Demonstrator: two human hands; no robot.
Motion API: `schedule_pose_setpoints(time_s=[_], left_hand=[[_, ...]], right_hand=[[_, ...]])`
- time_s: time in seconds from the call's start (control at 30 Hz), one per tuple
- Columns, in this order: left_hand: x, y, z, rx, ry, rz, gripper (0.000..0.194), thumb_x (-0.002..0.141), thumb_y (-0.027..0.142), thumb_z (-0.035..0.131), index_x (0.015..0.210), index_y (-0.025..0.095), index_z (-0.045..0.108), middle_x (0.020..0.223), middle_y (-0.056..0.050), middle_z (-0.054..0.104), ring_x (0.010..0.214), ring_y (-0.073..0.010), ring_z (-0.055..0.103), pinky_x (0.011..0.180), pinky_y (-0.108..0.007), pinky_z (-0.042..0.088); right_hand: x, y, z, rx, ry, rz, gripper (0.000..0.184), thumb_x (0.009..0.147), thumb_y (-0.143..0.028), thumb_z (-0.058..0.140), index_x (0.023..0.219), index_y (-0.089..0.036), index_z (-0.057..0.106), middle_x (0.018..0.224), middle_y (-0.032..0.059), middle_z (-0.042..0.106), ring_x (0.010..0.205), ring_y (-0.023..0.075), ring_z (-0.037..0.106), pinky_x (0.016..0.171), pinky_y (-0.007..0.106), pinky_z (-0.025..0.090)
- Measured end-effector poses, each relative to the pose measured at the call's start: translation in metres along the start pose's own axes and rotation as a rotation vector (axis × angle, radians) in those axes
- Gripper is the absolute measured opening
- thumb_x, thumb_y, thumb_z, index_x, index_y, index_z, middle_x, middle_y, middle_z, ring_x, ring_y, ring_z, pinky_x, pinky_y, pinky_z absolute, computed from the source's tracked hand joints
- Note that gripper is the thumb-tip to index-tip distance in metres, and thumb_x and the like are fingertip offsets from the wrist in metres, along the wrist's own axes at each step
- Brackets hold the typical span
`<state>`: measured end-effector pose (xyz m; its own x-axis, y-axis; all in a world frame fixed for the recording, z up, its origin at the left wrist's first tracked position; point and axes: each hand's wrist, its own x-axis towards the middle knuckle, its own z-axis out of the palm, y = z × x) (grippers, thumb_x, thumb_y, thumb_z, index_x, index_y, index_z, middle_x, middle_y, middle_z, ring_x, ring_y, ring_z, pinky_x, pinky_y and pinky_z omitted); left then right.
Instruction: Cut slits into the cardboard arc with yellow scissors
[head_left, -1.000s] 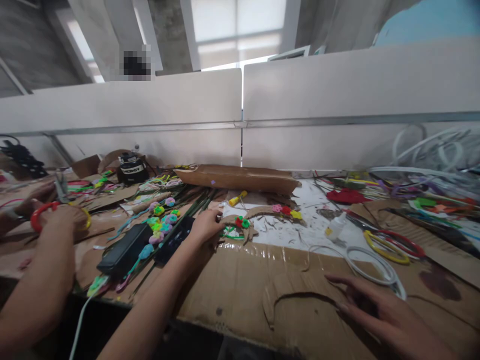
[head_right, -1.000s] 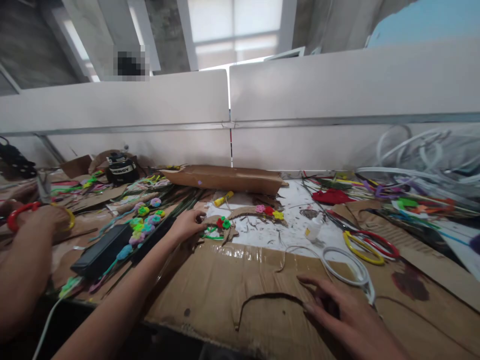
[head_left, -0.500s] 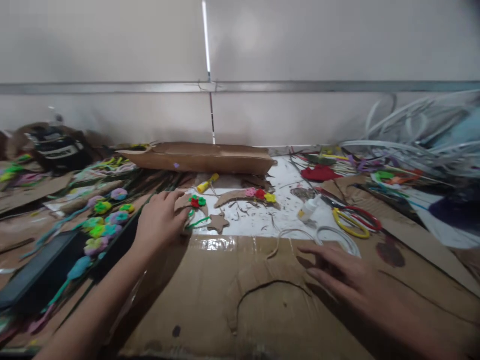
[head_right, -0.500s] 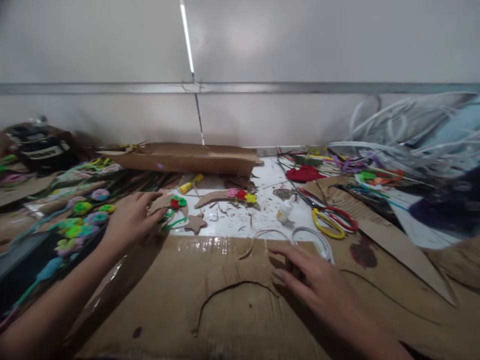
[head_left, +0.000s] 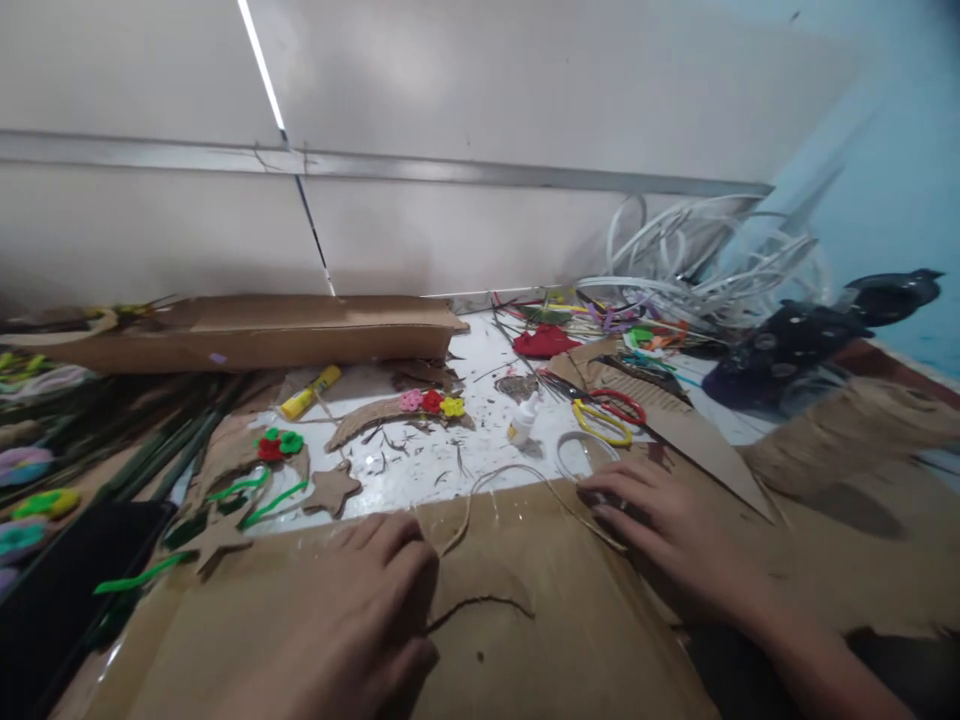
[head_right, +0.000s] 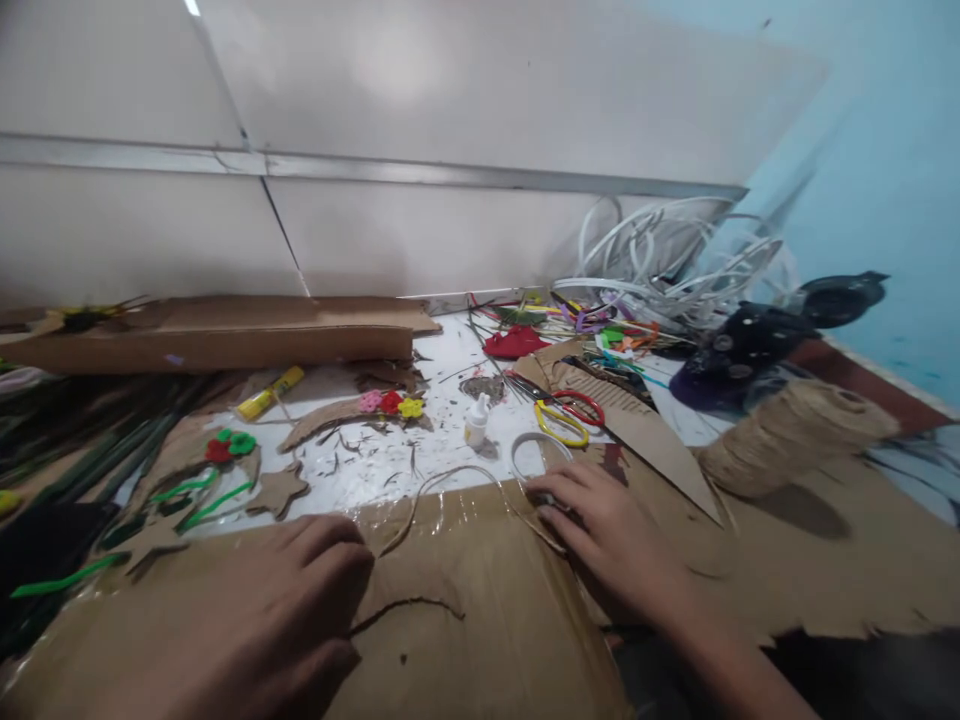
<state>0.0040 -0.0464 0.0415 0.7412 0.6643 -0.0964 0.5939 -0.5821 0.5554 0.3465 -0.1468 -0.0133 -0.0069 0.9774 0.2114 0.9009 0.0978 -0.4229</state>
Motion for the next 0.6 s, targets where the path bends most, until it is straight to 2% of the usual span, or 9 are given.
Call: schedule_pose_setpoints(time_s=[0.1,0.17,0.27,0.43,0.53,0.6], left_hand=[[-0.003,-0.011,0.009,-0.001,0.044,-0.022,0.007,0.074,0.031,0.075,0.078,0.033,0.07,0.094,-0.007,0.073,0.08,-0.0271,0.063,0.069,-0.039,0.05],[-0.006,-0.019,0.015,-0.007,0.037,-0.029,0.002,0.079,0.034,0.069,0.078,0.032,0.068,0.089,-0.007,0.072,0.074,-0.0257,0.061,0.065,-0.037,0.049],[-0.01,-0.024,0.019,-0.01,0.048,-0.051,0.006,0.084,0.036,0.062,0.081,0.033,0.067,0.089,-0.007,0.072,0.074,-0.0251,0.061,0.066,-0.038,0.05],[-0.014,-0.022,0.003,-0.037,0.054,-0.149,0.003,0.077,0.036,0.066,0.077,0.034,0.068,0.088,-0.005,0.072,0.073,-0.0259,0.064,0.064,-0.037,0.052],[-0.017,-0.032,-0.01,-0.119,0.105,-0.185,0.016,0.073,0.041,0.069,0.088,0.036,0.074,0.098,-0.006,0.076,0.086,-0.029,0.069,0.073,-0.039,0.057],[-0.018,-0.044,-0.017,-0.138,0.146,-0.186,0.026,0.072,0.044,0.071,0.096,0.037,0.076,0.102,-0.006,0.077,0.093,-0.031,0.071,0.081,-0.041,0.058]], right_hand=[[0.004,-0.001,-0.005,-0.011,-0.008,0.011,0.019,0.101,-0.031,0.054,0.112,-0.026,0.07,0.112,0.0082,0.072,0.104,0.0279,0.067,0.087,0.042,0.054],[0.006,-0.008,-0.005,-0.02,-0.054,0.007,0.017,0.102,-0.033,0.055,0.097,-0.025,0.069,0.102,0.0069,0.071,0.097,0.0267,0.066,0.082,0.04,0.053],[0.01,-0.018,0.001,-0.089,-0.101,-0.019,0.022,0.099,-0.034,0.06,0.079,-0.024,0.061,0.084,0.0048,0.066,0.082,0.0244,0.063,0.071,0.037,0.049],[0.011,-0.02,0.007,-0.177,-0.039,-0.063,0.023,0.097,-0.029,0.05,0.074,-0.025,0.055,0.075,0.0045,0.063,0.07,0.0219,0.059,0.064,0.035,0.043],[0.009,-0.014,-0.001,-0.099,-0.017,0.017,0.025,0.096,-0.037,0.05,0.074,-0.025,0.056,0.074,0.0046,0.064,0.069,0.0221,0.059,0.063,0.034,0.043],[0.006,-0.01,-0.01,-0.034,0.02,0.122,0.027,0.094,-0.043,0.05,0.075,-0.026,0.058,0.073,0.0048,0.065,0.066,0.0223,0.058,0.059,0.034,0.043]])
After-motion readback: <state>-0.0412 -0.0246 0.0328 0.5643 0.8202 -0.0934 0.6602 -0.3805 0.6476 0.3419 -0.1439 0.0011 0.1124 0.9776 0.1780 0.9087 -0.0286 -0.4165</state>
